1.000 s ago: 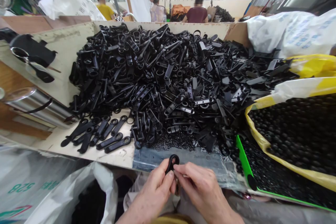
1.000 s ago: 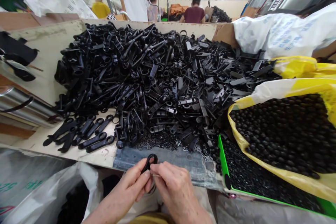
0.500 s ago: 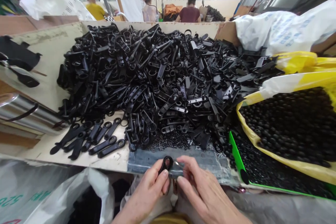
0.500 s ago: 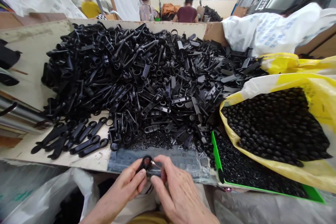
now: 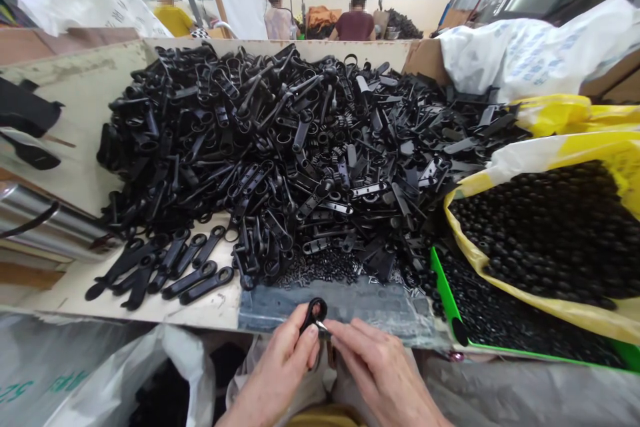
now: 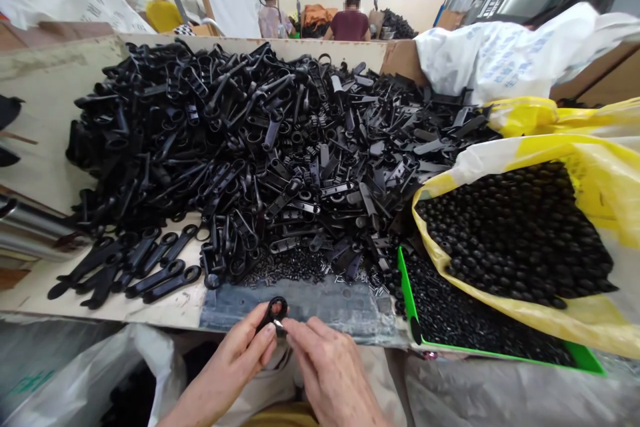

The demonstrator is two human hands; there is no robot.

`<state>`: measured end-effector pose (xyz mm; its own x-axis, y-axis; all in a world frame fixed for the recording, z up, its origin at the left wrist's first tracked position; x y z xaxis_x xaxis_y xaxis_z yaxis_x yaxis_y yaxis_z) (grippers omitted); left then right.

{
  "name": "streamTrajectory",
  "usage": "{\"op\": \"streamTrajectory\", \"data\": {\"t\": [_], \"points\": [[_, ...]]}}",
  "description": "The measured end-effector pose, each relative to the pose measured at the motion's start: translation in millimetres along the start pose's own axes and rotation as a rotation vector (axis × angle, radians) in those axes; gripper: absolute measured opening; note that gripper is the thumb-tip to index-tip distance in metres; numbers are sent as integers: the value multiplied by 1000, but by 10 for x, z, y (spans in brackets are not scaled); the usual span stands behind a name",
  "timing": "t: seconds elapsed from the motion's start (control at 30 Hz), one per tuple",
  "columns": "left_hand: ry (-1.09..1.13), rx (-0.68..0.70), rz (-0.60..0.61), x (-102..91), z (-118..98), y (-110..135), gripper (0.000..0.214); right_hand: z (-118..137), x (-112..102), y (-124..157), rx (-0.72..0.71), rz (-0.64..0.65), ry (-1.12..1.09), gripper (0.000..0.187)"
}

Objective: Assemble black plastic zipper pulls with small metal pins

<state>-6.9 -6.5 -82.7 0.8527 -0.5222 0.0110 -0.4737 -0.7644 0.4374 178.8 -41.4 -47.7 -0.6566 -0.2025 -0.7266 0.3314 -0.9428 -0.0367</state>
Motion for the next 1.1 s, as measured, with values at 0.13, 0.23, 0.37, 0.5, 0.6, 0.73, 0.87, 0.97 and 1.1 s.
{"op": "streamTrajectory", "data": {"t": [0.13,0.23,0.37,0.5,0.6,0.73,0.87,0.97,1.1], "points": [[3,5,-19,6,15,-10,58,-4,16,11,14,-20,-20,34],[-1,0,-28,8,30,-13,57,-9,27,18,1,-31,-90,33],[-12,2,-50,5,25,-5,54,6,29,9,-3,-24,-190,33],[-49,10,-47,9,-45,3,54,13,38,-8,32,27,-205,34],[-97,17,-36,12,-112,1,52,16,21,-25,32,29,-201,33],[-107,40,-13,22,-146,-12,49,32,-15,-67,41,81,-189,32],[-114,34,-25,31,-142,-22,49,37,-22,-88,78,138,-150,30],[-152,35,-5,47,-165,-26,50,34,-11,-86,95,143,-126,29],[-170,50,-14,80,-184,-33,50,42,-2,-92,86,167,-88,28]]}}
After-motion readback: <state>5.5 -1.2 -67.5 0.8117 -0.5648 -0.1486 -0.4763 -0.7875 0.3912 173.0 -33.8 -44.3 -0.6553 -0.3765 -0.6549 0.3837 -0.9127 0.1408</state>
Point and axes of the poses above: each hand's wrist, its own y-axis away from the middle knuckle, its own x-axis out of the palm, z = x × y, the point moved 2 cm from there along -y, towards the middle knuckle, and after that the axes turned 7 degrees about z, right-handed, at the moved point
